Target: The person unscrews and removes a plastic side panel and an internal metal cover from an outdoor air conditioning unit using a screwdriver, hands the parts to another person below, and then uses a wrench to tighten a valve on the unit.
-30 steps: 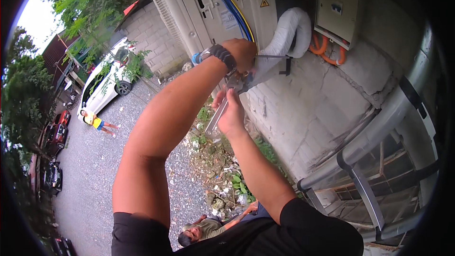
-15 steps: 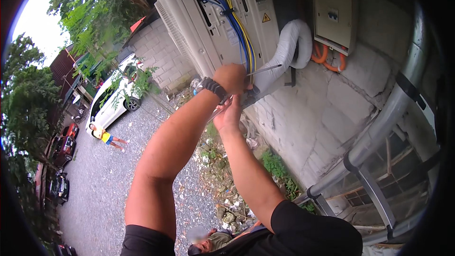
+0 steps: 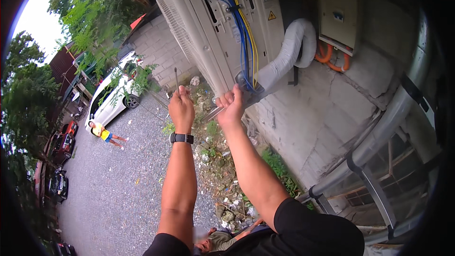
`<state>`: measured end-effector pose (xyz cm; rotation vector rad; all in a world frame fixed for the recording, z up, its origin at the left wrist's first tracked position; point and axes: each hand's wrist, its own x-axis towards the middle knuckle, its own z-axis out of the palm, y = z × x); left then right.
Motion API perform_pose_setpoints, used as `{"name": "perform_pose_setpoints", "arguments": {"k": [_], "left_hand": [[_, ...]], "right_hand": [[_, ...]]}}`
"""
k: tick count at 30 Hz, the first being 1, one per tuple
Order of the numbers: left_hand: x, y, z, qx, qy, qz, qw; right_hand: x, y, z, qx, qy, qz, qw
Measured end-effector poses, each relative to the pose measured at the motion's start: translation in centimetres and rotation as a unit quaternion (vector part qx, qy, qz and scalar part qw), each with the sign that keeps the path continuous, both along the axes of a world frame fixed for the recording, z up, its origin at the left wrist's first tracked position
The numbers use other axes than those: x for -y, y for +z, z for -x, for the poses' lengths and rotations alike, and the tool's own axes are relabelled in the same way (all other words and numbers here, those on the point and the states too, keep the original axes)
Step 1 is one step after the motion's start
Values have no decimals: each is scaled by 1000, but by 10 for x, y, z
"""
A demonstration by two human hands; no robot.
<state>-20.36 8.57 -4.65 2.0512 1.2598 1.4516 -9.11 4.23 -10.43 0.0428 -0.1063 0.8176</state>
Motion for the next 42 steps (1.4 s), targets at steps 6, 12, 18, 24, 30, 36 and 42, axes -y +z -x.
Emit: {"name": "perform_pose_setpoints", "arguments": {"k": [6, 12, 18, 24, 30, 36, 42], "left_hand": [[-13, -38, -26, -53, -5, 75, 996], [9, -15, -23, -10, -1, 47, 999], [16, -19, -37, -78, -44, 25, 996], [9, -103, -42, -94, -31, 23, 995], [37, -76, -60, 42, -50, 72, 995], [52, -189, -59, 88, -28, 90, 992], [69, -168, -47, 120, -55, 12, 991]], "right_hand": [[-2, 5, 0, 15, -33, 125, 991], [-9, -2, -3, 9, -36, 132, 990], [-9, -4, -16, 25, -40, 134, 990], [9, -23, -11, 149, -70, 213, 963], [14, -45, -34, 213, -20, 202, 956], [27, -46, -38, 304, -91, 313, 895], [71, -59, -51, 296, 100, 259, 914]]}}
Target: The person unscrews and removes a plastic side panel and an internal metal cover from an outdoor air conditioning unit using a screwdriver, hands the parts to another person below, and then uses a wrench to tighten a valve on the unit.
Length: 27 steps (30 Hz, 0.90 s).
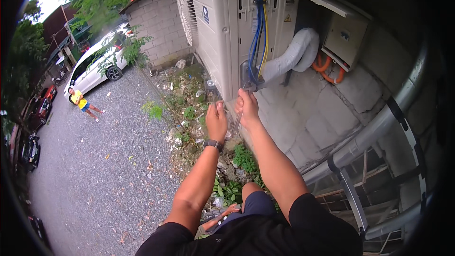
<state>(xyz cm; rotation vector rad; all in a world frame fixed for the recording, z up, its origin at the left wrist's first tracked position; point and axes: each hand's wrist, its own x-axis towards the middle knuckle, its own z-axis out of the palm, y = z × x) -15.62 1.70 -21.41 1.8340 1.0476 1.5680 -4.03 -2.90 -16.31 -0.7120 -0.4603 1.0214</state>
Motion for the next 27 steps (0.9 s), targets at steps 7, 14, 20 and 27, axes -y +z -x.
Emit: {"name": "perform_pose_setpoints", "arguments": {"k": [7, 14, 20, 27], "left_hand": [[3, 91, -36, -72, -146, -91, 982], [-19, 85, -65, -120, -170, -187, 960], [-31, 109, -61, -251, -128, -320, 904], [-27, 123, -54, -314, -135, -320, 883]], "right_hand": [[56, -12, -30, 56, -7, 66, 996], [148, -65, -34, 191, 80, 193, 959], [217, -136, -37, 157, 39, 313, 936], [204, -135, -18, 176, 48, 315, 931]]}}
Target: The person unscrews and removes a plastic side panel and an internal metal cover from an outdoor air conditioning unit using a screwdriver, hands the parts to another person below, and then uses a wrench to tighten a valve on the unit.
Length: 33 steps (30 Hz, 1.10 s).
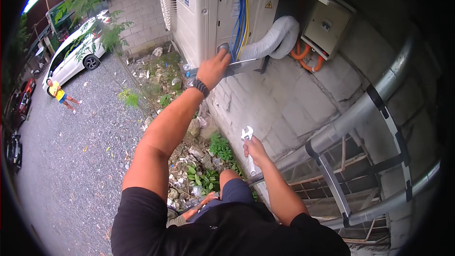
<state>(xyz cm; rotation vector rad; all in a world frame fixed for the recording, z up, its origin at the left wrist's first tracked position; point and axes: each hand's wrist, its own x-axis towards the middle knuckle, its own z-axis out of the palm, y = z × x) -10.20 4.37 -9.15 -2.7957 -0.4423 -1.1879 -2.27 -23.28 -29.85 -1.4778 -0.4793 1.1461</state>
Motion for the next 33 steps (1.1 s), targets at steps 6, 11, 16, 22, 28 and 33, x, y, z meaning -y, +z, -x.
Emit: {"name": "perform_pose_setpoints", "arguments": {"k": [6, 11, 16, 22, 28, 33], "left_hand": [[1, 8, -9, -2, -32, -11, 999], [-3, 40, -2, -86, -27, -16, 996], [-1, 44, -2, -142, -7, 18, 990], [-6, 39, -1, -147, 8, 17, 989], [8, 45, -3, -156, 14, 49, 986], [0, 33, 1, -104, 7, 50, 993]], "right_hand": [[-69, 66, -2, -103, 27, -173, 979], [-150, 104, 14, -251, -19, -283, 925], [-188, 117, 23, -365, -78, -345, 861], [-212, 135, 37, -447, -106, -401, 793], [-217, 134, 38, -471, -140, -435, 754], [-207, 95, 8, -299, -70, -381, 872]]}}
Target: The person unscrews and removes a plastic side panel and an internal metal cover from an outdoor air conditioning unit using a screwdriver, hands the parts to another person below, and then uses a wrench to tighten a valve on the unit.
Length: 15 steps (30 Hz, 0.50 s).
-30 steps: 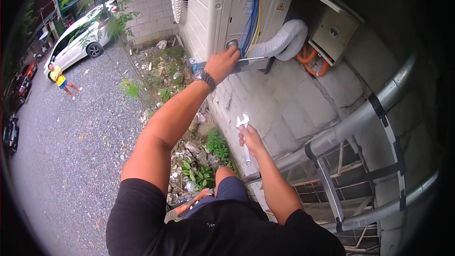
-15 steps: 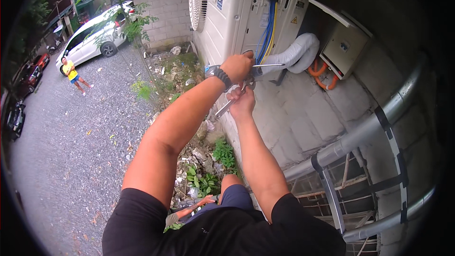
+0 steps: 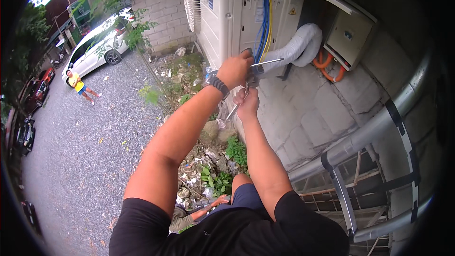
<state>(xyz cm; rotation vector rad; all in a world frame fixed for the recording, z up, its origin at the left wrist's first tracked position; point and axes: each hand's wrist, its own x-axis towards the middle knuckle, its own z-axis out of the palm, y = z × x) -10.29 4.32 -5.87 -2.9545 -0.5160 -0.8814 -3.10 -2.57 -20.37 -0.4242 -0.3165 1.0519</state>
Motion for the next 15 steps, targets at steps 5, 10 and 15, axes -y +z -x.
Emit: {"name": "perform_pose_setpoints", "arguments": {"k": [5, 10, 15], "left_hand": [[-3, -18, -3, 112, -33, 60, 991], [-17, -20, 2, 181, -45, 212, 959], [7, 37, -15, -11, -18, 120, 993]], "right_hand": [[37, -7, -29, 313, -88, 166, 931], [51, 24, 16, 304, -54, 154, 938], [16, 57, 23, -5, 44, 19, 999]]}}
